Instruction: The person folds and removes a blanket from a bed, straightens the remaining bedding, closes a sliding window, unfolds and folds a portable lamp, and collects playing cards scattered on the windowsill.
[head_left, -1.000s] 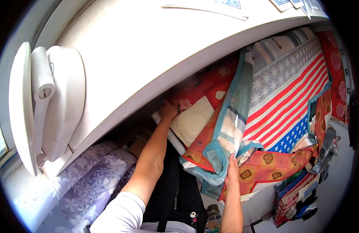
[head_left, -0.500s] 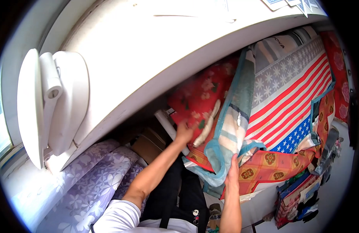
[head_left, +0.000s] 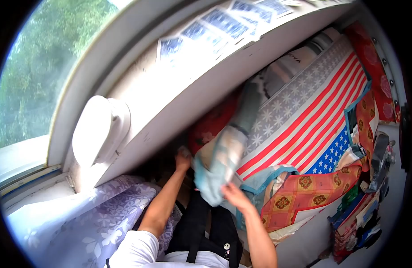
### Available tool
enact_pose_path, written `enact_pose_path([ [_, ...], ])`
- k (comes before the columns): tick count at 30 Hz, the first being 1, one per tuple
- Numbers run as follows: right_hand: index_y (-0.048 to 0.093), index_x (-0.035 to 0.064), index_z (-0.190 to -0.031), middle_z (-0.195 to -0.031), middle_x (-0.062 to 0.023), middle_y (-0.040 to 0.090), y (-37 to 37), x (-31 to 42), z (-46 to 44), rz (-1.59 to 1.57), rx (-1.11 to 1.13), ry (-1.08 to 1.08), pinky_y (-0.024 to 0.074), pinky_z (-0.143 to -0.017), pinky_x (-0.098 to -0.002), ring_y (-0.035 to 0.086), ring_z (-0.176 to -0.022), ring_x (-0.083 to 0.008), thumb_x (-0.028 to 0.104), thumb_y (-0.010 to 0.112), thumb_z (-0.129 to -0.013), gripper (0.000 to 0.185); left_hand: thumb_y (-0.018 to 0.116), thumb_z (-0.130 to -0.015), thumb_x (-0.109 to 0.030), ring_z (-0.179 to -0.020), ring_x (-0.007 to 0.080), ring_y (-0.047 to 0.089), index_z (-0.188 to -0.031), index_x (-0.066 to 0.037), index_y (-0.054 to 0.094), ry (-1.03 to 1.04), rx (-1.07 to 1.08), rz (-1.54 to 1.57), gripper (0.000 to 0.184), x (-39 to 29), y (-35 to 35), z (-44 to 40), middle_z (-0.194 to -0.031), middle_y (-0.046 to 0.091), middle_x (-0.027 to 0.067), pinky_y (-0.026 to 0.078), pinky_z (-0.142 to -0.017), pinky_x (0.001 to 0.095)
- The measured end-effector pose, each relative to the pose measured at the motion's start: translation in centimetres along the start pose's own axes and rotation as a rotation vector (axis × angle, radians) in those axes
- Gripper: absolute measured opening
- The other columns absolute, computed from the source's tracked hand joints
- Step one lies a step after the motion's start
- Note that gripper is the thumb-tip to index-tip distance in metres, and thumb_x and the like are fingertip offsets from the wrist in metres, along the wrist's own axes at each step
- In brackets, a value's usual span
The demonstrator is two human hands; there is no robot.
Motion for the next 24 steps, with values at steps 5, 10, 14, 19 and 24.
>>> enact_pose_path([
  [5,0.053,-0.0004,-0.13,-0.12,-0.0234,0.062,4.1,1.3,4.8,0.866,-0.342,-0.319,0.0477,-0.096,-0.0462,0.059,-0.112,-0.0398,0.033,0.066,-0.091,0.053,0.058,-0.095,-0.017,-0.107,0.0277,0.065,-0.123,0.002,0.061,-0.092,0.199,0.182,0.033,-2.5,-6.3,3.0,-0.115,0.067,0.0181,0.049,-0.092,0.0377],
  [10,0.066,-0.0013,-0.114,-0.101,-0.0179,0.073,1.4,-4.4,11.0,0.478,-0.377,-0.291,0.0557,-0.084,-0.0379,0.071,-0.093,-0.0295,0.026,0.067,-0.091,0.036,0.06,-0.088,-0.009,-0.101,0.0381,0.063,-0.115,0.001,0.061,0.423,-0.039,-0.003,0.028,-18.7,-13.0,11.1,-0.106,0.063,0.0229,0.051,-0.088,0.0444],
  [14,0.067,-0.0005,-0.112,-0.099,-0.0186,0.073,-3.9,-8.0,18.8,0.587,-0.564,-0.223,0.0557,-0.081,-0.0377,0.072,-0.09,-0.0273,0.026,0.068,-0.089,0.035,0.06,-0.089,0.002,-0.084,0.0273,0.065,-0.109,0.001,0.061,0.867,-0.142,0.042,0.02,-37.1,-20.2,19.5,-0.099,0.062,0.0157,0.053,-0.073,0.0352],
  [19,0.067,-0.0036,-0.107,-0.091,-0.0186,0.073,-9.6,-14.2,25.1,0.45,-0.769,-0.244,0.0551,-0.078,-0.0374,0.072,-0.086,-0.0273,0.023,0.069,-0.088,0.033,0.063,-0.088,-0.016,-0.11,0.0376,0.058,-0.129,0.004,0.052,0.935,-0.486,-0.291,0.046,-45.9,-26.6,19.0,-0.113,0.062,0.0235,0.046,-0.096,0.0439],
  [24,0.068,-0.0029,-0.107,-0.091,-0.0184,0.073,-9.4,-13.8,28.4,0.426,-0.886,-0.222,0.0548,-0.078,-0.0374,0.072,-0.086,-0.0275,0.024,0.07,-0.088,0.033,0.068,-0.084,-0.023,-0.12,0.043,0.054,-0.131,0.012,0.048,0.848,-0.459,-0.432,0.062,-46.0,-26.8,14.5,-0.123,0.06,0.0294,0.04,-0.106,0.046],
])
Point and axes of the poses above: each hand's wrist, its own z-axis away from the middle knuckle, its own y-axis out of the palm, x = y × z, the point moved 4 cm from there along -z, towards the middle knuckle
